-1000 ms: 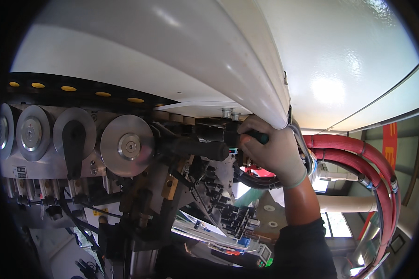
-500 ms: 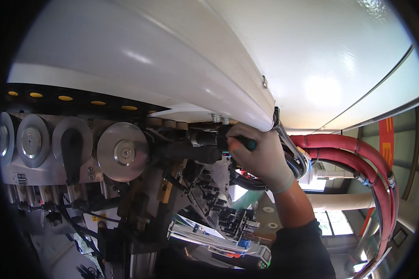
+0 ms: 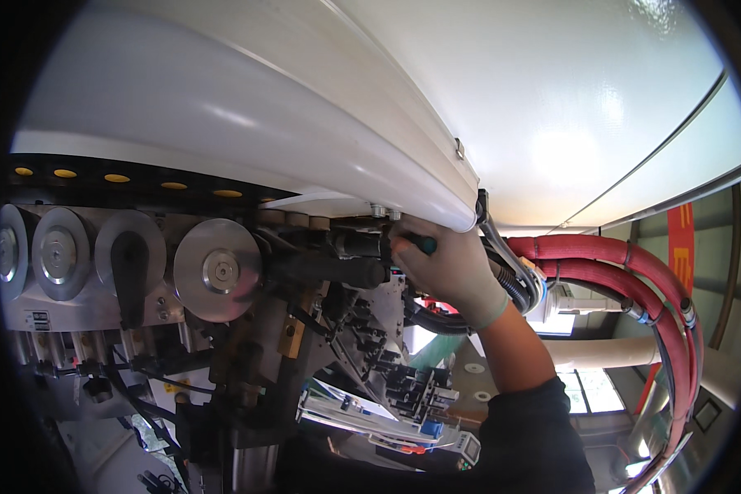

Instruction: The person maintains industrial machinery by using a screwdriver to adjust components, handling a long metal rod, and using a screwdriver to probe and secure various internal parts of the machine's mechanism.

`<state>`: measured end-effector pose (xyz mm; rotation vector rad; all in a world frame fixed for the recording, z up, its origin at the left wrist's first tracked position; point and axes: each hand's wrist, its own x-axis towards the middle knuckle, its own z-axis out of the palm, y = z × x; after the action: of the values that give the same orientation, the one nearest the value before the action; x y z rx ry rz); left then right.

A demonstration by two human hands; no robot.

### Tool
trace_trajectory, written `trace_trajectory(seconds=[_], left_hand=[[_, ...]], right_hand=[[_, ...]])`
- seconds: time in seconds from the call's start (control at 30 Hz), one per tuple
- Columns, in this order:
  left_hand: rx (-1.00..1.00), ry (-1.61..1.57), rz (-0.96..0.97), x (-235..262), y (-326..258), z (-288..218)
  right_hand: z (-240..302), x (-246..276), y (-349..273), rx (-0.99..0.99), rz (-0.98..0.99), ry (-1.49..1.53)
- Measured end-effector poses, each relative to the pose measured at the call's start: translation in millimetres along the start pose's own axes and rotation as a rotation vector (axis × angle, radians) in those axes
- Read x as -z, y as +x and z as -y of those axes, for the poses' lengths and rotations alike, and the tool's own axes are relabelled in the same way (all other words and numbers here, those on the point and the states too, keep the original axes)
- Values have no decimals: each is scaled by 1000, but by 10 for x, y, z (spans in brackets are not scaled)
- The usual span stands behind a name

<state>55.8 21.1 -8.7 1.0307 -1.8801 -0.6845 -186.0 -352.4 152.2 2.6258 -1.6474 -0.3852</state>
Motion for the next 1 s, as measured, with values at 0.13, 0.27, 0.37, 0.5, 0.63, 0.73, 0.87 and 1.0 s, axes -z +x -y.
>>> trace_trajectory(seconds=[0.13, 0.27, 0.37, 0.5, 0.63, 0.73, 0.87, 1.0], left_hand=[[-23, -6, -23, -7, 15, 5], [-13, -18, -31, -2, -13, 4], [5, -36, -30, 16, 24, 3], [1, -23, -32, 21, 12, -9], [-27, 9, -46, -3, -19, 0], [21, -6, -55, 8, 21, -28], [52, 29, -43, 43, 95, -22], [54, 25, -60, -11, 29, -41]], right_hand=[[184, 222, -55, -62, 64, 80], [408, 474, -35, -48, 133, 119], [372, 408, -71, 85, -11, 131], [333, 311, -102, 115, -50, 208], [148, 146, -57, 94, -17, 251], [96, 83, -51, 100, -54, 250], [79, 76, -15, 91, -24, 255], [-12, 18, -6, 100, 10, 245]])
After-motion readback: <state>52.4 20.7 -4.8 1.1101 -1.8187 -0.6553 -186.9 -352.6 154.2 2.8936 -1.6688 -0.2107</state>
